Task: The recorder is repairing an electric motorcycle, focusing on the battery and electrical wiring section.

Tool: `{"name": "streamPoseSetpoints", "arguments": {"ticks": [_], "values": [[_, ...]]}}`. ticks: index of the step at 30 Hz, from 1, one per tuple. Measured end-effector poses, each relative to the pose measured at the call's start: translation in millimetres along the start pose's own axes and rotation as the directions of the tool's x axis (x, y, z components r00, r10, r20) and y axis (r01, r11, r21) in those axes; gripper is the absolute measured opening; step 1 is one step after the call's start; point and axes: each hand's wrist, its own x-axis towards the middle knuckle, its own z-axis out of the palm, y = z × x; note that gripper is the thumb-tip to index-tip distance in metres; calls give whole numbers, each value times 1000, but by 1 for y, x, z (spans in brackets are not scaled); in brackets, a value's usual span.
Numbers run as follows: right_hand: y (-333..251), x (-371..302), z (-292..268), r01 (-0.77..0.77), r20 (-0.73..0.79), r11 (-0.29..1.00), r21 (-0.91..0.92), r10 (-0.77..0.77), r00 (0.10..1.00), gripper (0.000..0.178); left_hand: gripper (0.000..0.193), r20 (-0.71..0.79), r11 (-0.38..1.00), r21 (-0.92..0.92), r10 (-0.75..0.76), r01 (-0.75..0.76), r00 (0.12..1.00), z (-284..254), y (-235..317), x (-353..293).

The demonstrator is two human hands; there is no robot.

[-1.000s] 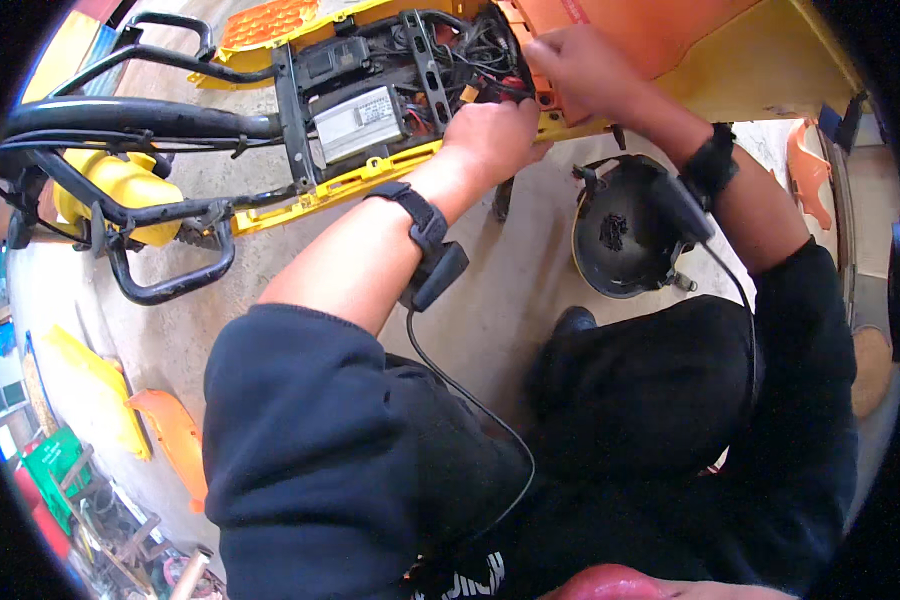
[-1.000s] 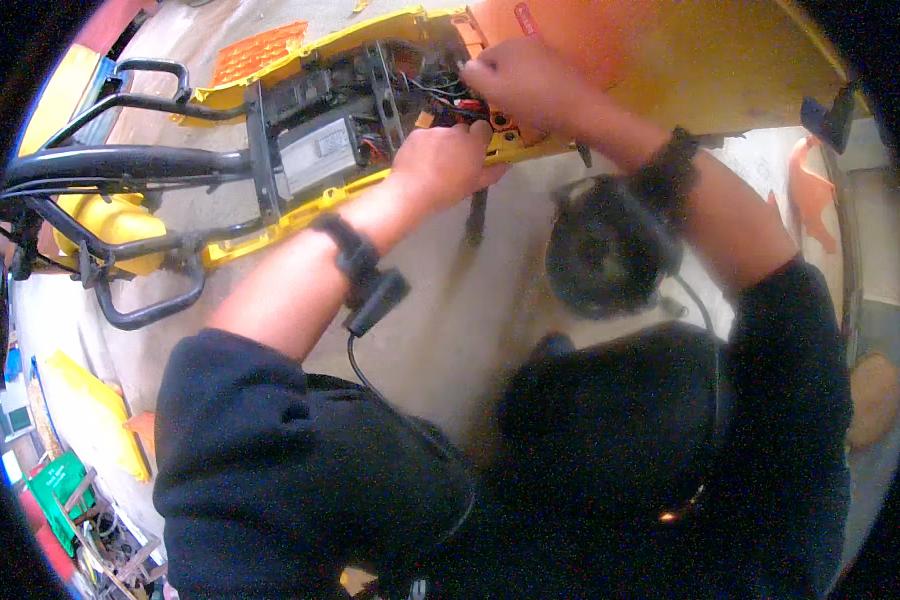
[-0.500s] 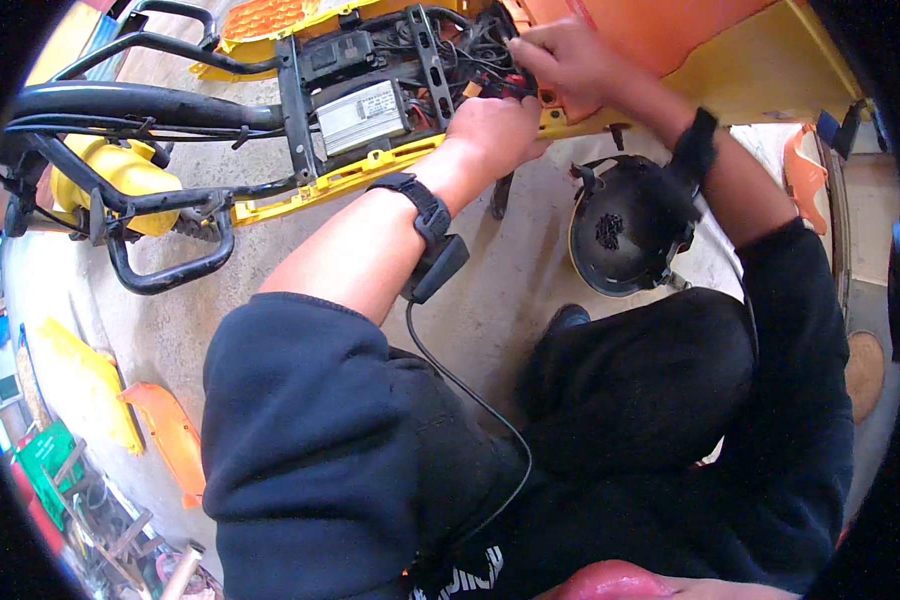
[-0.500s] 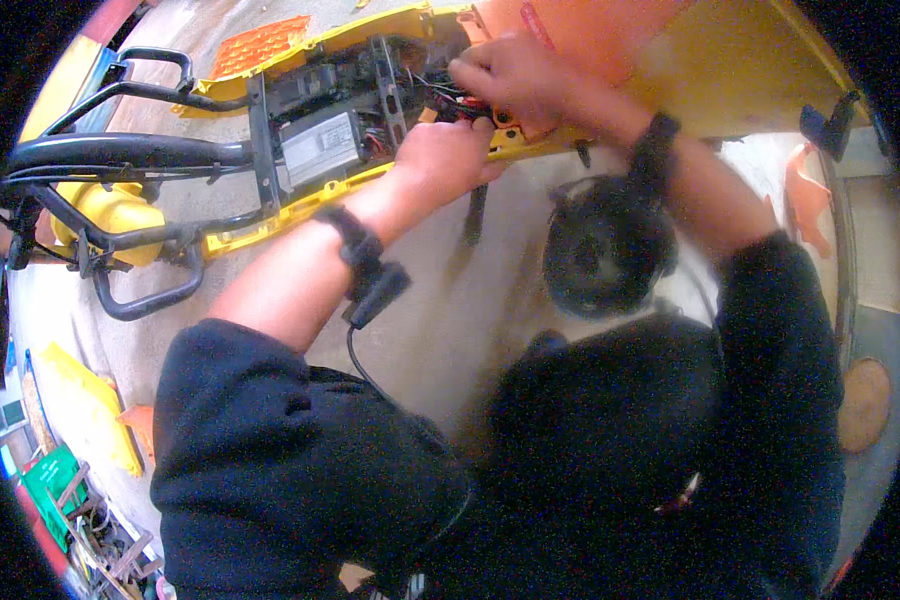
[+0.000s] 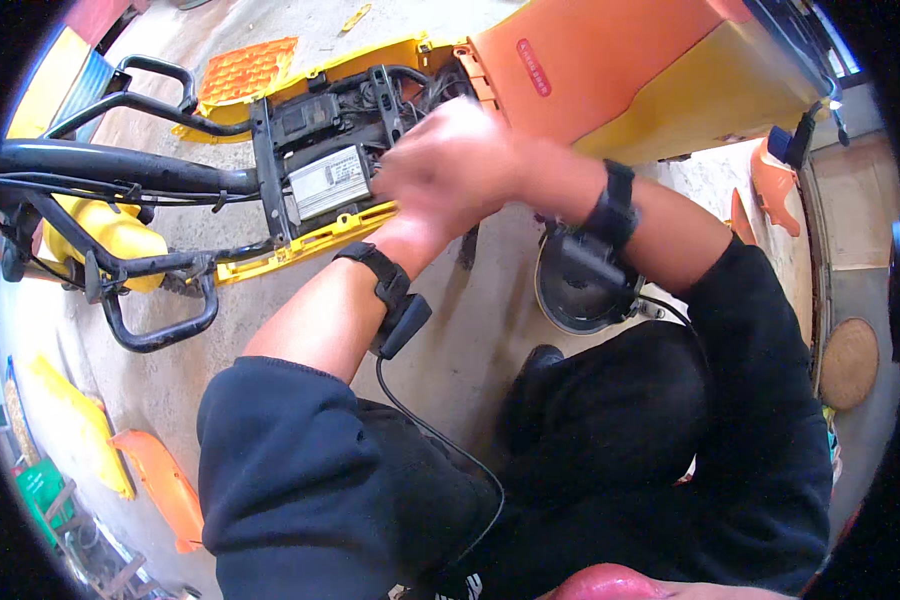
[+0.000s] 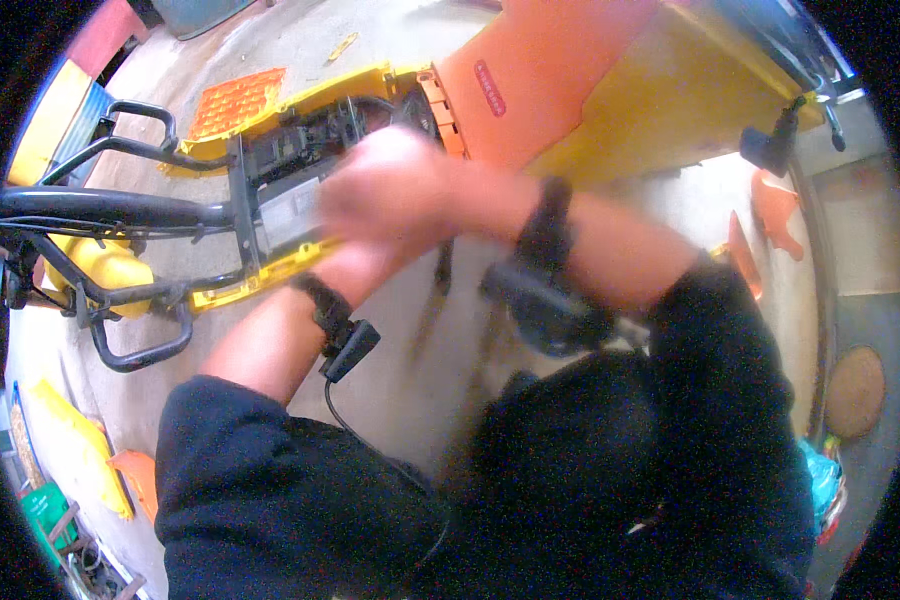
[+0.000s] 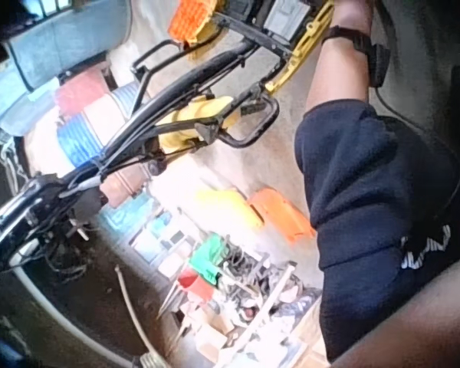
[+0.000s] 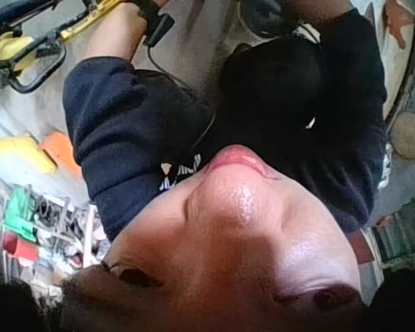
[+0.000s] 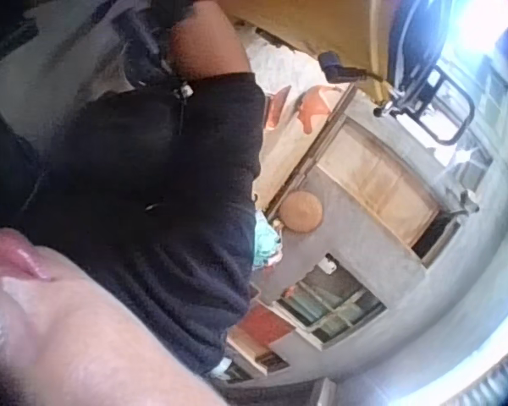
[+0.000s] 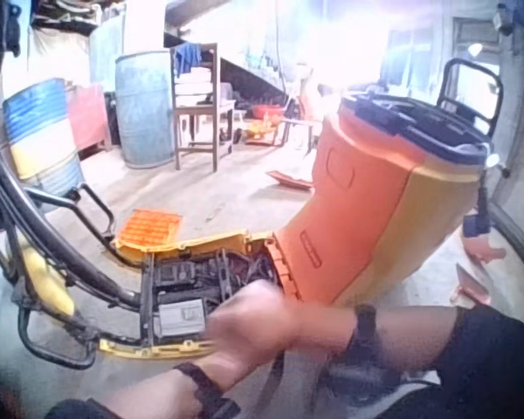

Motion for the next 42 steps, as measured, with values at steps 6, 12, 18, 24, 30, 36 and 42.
{"name": "streamPoseSetpoints", "arguments": {"ticks": [6,12,18,24,30,36,42], "values": [[66,-54,-5,-637,-14,768,-71,638,770,34,40,19,1000,-2,-7,8,1000,4,2,18],[58,-49,3,-641,-94,757,-126,635,767,38,42,107,1000,15,-22,21,994,3,12,11],[-17,14,-3,-122,-127,985,119,137,982,27,39,-35,988,-148,25,-30,999,39,-12,9],[50,-61,4,-685,-18,698,209,703,711,43,38,14,999,3,34,-34,999,6,12,7],[55,-53,13,-636,-171,768,76,639,750,42,36,-11,996,-87,18,-19,1000,10,6,9],[18,-18,1,-220,-221,945,241,274,936,39,37,-410,897,-367,81,-246,909,41,-8,9],[61,-50,6,-617,-153,559,554,796,585,38,40,139,999,-34,-14,19,990,-2,10,10]]}}
